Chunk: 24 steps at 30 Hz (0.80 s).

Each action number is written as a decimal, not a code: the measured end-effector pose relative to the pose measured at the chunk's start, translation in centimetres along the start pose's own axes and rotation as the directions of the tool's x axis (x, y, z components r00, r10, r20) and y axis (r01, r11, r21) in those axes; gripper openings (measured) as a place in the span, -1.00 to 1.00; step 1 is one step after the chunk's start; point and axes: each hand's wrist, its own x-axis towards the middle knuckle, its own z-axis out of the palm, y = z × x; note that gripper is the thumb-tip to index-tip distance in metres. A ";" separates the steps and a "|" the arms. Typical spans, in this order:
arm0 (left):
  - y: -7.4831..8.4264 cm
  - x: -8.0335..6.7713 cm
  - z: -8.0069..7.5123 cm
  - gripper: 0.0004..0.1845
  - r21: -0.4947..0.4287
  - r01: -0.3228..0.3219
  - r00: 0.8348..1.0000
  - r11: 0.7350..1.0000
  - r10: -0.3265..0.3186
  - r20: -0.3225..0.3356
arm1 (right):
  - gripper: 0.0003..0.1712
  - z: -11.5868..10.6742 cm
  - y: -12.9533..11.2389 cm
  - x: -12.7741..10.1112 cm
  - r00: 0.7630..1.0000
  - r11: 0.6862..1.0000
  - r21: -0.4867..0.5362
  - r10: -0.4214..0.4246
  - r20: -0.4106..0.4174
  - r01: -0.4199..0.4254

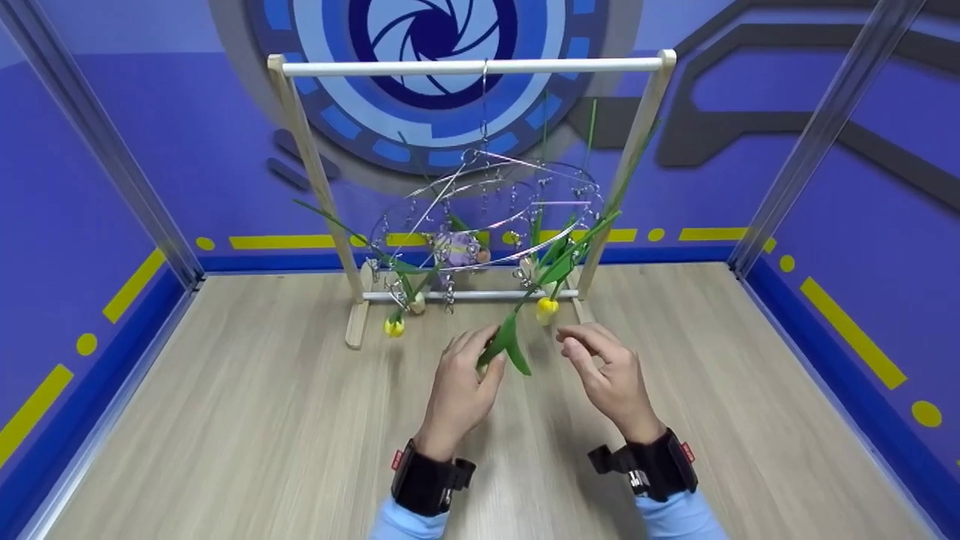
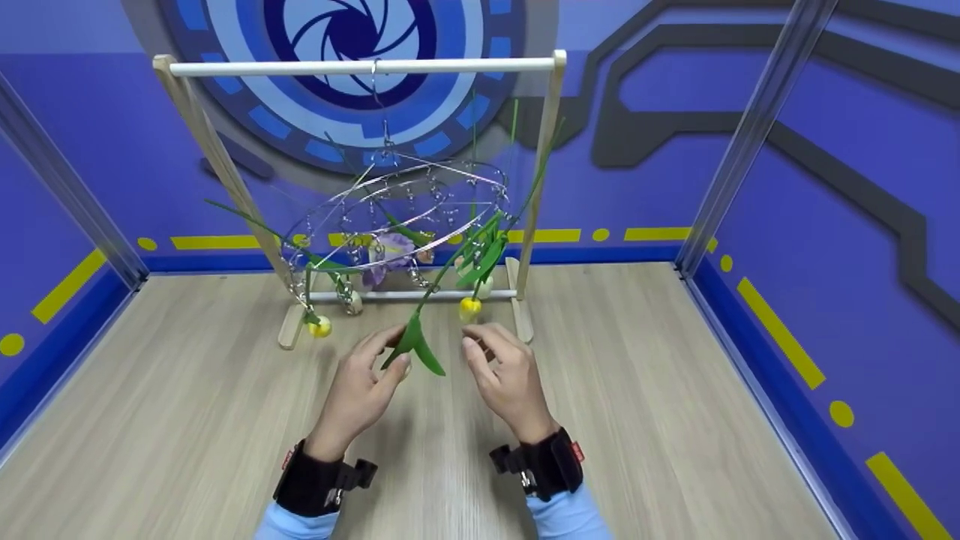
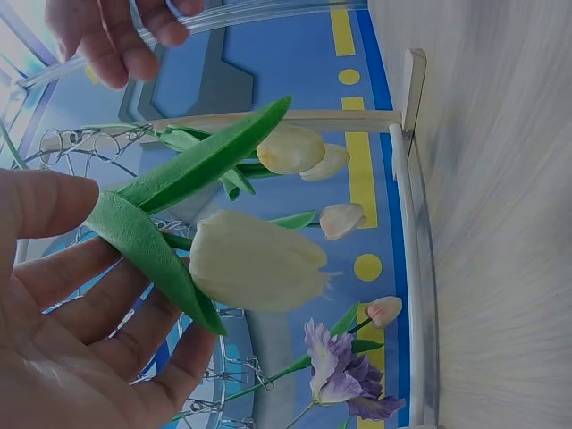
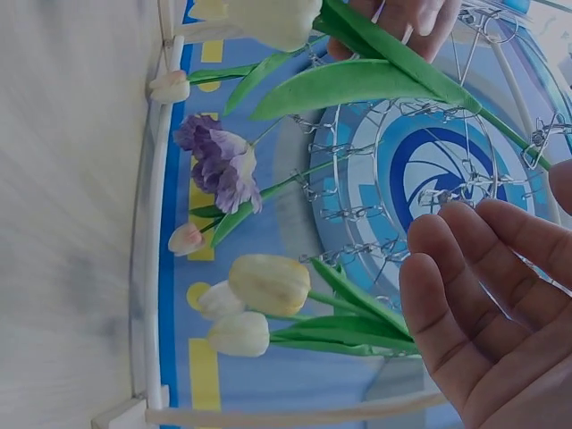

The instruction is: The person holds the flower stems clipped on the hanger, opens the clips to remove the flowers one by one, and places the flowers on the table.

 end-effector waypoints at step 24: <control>1.0 -0.3 0.7 -0.76 -0.016 -0.066 0.998 0.998 0.066 0.021 | -0.73 2.0 -0.5 0.8 0.992 0.965 0.233 0.116 0.044 -0.123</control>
